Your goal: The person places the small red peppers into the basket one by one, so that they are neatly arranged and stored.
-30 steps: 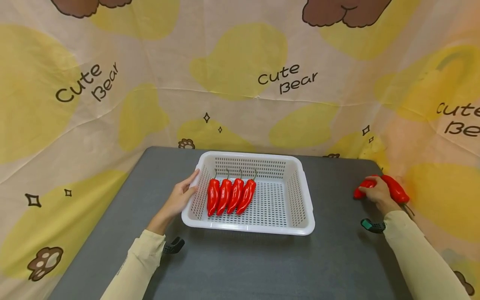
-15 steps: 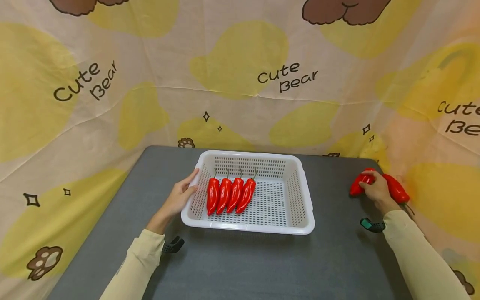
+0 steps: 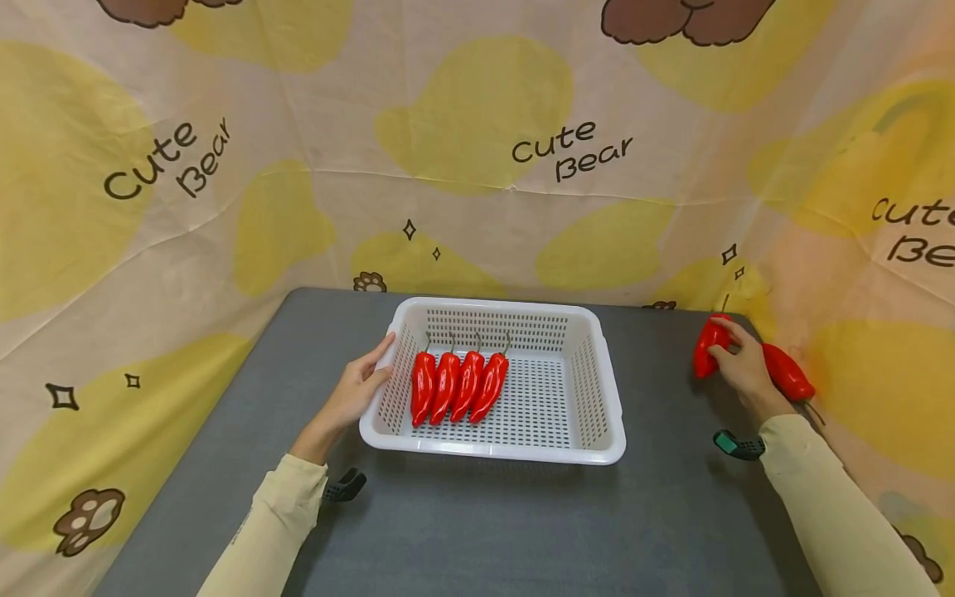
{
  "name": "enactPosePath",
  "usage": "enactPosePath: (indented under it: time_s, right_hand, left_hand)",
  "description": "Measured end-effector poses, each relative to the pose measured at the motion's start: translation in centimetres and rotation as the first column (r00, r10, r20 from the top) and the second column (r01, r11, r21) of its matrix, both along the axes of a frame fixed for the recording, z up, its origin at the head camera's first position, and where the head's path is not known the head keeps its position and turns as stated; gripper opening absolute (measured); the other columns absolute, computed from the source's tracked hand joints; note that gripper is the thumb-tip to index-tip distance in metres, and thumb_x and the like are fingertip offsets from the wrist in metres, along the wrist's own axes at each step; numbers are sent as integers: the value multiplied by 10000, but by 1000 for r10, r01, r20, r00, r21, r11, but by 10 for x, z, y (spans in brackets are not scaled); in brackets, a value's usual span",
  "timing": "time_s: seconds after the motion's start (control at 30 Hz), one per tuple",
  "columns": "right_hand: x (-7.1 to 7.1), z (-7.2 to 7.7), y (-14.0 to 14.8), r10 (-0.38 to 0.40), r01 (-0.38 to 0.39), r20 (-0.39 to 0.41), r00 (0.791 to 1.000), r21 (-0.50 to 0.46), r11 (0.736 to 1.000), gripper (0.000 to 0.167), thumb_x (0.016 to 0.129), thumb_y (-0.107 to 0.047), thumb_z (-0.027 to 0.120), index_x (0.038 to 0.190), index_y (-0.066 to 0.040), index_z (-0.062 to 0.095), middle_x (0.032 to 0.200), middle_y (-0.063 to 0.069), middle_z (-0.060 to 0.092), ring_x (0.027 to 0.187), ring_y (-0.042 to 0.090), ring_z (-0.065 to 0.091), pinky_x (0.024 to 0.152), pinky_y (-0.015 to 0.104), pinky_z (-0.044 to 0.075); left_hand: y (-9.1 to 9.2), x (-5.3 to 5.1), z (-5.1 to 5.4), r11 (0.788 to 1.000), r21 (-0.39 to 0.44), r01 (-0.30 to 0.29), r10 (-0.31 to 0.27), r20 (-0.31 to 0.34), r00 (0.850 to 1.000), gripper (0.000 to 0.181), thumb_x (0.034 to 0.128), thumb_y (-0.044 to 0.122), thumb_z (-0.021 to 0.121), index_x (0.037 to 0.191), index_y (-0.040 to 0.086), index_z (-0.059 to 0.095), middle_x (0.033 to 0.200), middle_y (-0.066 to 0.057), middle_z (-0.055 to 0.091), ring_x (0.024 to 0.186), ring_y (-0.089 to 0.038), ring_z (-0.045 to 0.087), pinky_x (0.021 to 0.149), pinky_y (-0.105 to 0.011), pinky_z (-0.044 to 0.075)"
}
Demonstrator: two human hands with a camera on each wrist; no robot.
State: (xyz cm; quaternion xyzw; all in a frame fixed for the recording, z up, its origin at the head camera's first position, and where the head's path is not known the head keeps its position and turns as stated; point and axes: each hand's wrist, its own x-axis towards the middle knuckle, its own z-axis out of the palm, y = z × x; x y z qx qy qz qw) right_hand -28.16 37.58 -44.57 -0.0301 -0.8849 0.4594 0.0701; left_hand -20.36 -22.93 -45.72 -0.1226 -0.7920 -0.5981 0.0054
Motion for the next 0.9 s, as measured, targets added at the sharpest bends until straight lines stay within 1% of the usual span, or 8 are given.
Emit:
enactPosePath:
  time_s: [0.07,0.13,0.23,0.37,0.53,0.7,0.83,0.9]
  right_hand:
    - [-1,2,-2,29,-29,-6,1000,-15,999,572,1007,-100,485,1559,-47,340,1491,373,365,826,-75,465,609,115,511]
    - [-2,3,-5,47,-48,-15,999,-36,998,576,1005,-87,486,1558,-35,334,1478,373,369,822,-95,474,619,112,523]
    - [-3,4,-10,59,-61,-31,998,-74,995,565,1006,-75,484,1550,-26,340,1434,320,403,854,-82,480,642,111,528]
    - [-4,7,-18,54,-56,-31,998,-105,993,554,1011,-105,495,1547,-57,362,1414,247,415,924,-60,470,679,103,527]
    - [-4,15,-29,71,-74,-23,997,-133,988,565,1019,-141,513,1559,-95,355,1467,274,383,955,-71,483,703,93,529]
    - [-3,24,-41,105,-110,-43,994,-151,982,571,1023,-147,527,1560,-83,346,1480,281,373,958,-84,504,706,95,547]
    - [0,32,-52,149,-159,-70,986,-162,974,572,1024,-144,534,1556,-58,340,1452,255,380,978,-74,531,728,87,553]
    - [2,38,-59,175,-186,-77,982,-182,966,566,1026,-133,535,1555,-68,345,1444,235,377,987,-69,541,745,92,558]
  left_hand:
    - [0,0,0,1000,3,2,-2,3,1000,575,1030,17,409,1588,39,273,1560,-350,344,1131,-558,613,813,-469,631]
    - [-1,0,-1,1000,1,0,0,7,1000,575,1031,18,408,1589,45,275,1560,-346,349,1133,-563,611,813,-472,629]
    - [-1,0,-1,1000,5,2,-2,9,1000,576,1033,21,408,1592,51,272,1563,-344,346,1144,-570,605,818,-485,624]
    - [-1,0,-1,1000,11,3,-3,13,1000,576,1035,24,409,1594,59,271,1567,-342,343,1161,-575,594,830,-501,617]
    - [-1,0,-1,1000,15,6,-6,13,1000,576,1037,25,409,1594,56,267,1569,-344,335,1171,-570,589,836,-503,617]
    - [-1,0,-1,1000,10,2,-2,12,1000,576,1032,21,413,1591,50,273,1554,-354,352,1155,-566,599,823,-487,626]
    - [-1,-1,-1,1000,8,-2,2,11,1000,575,1031,21,417,1588,48,279,1549,-355,360,1145,-564,605,817,-477,630]
    - [-1,-1,-2,1000,9,-2,2,11,1000,574,1031,23,418,1588,49,280,1552,-352,358,1150,-564,602,822,-478,628]
